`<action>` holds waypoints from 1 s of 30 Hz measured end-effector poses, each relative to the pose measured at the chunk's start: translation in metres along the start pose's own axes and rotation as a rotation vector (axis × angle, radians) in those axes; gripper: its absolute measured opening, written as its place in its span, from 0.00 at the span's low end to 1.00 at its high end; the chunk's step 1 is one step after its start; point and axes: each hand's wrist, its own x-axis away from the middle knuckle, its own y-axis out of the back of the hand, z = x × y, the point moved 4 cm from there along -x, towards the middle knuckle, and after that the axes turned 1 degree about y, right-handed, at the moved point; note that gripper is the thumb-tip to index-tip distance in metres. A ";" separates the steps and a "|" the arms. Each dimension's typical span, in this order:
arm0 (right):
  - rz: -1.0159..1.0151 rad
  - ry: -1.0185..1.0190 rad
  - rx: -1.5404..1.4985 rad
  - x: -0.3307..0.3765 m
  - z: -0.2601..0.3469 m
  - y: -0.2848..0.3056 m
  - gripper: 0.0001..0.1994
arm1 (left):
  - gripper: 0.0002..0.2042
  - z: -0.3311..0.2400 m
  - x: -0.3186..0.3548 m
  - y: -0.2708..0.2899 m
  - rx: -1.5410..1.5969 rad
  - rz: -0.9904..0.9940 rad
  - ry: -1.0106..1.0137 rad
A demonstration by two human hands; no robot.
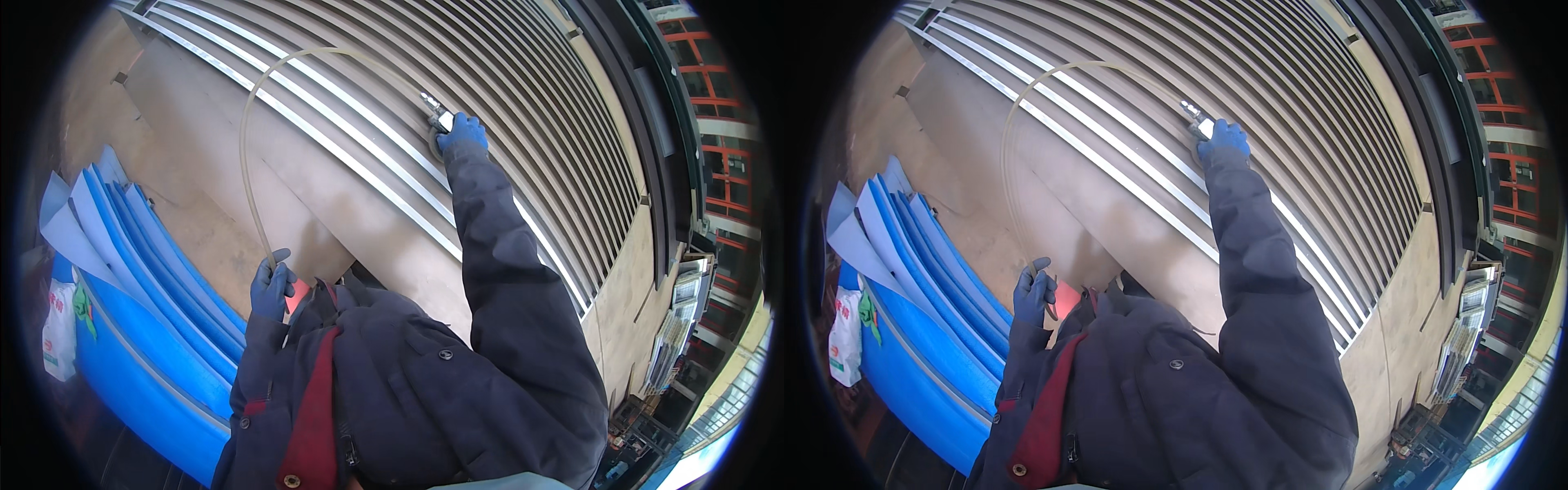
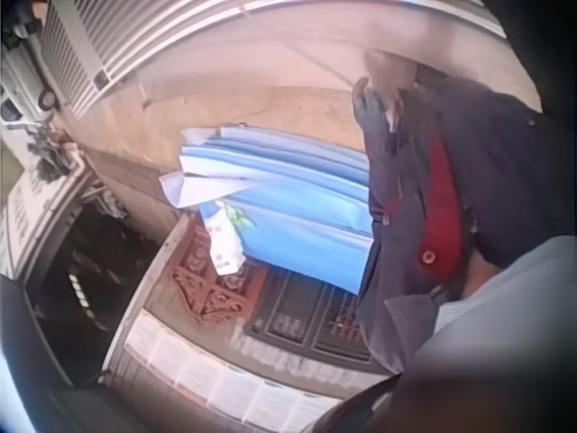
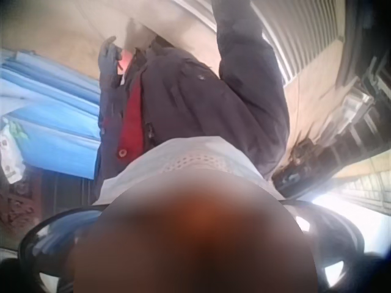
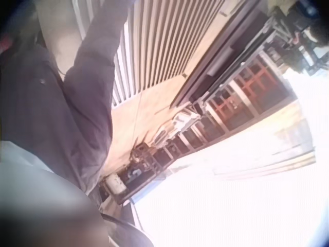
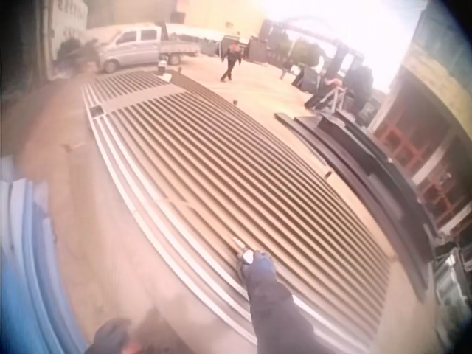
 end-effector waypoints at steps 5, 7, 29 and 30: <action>-0.074 0.115 0.006 -0.034 0.058 0.006 0.23 | 0.15 0.003 0.013 0.004 0.000 -0.063 0.019; -0.056 0.109 0.005 -0.033 0.052 0.006 0.24 | 0.15 0.004 0.013 0.001 0.009 -0.052 0.009; -0.033 -0.096 -0.019 0.026 -0.101 -0.010 0.31 | 0.16 0.003 -0.005 -0.016 0.087 0.081 0.089; -0.032 -0.076 -0.016 0.014 -0.075 -0.007 0.30 | 0.16 0.003 -0.004 -0.012 0.056 0.054 0.073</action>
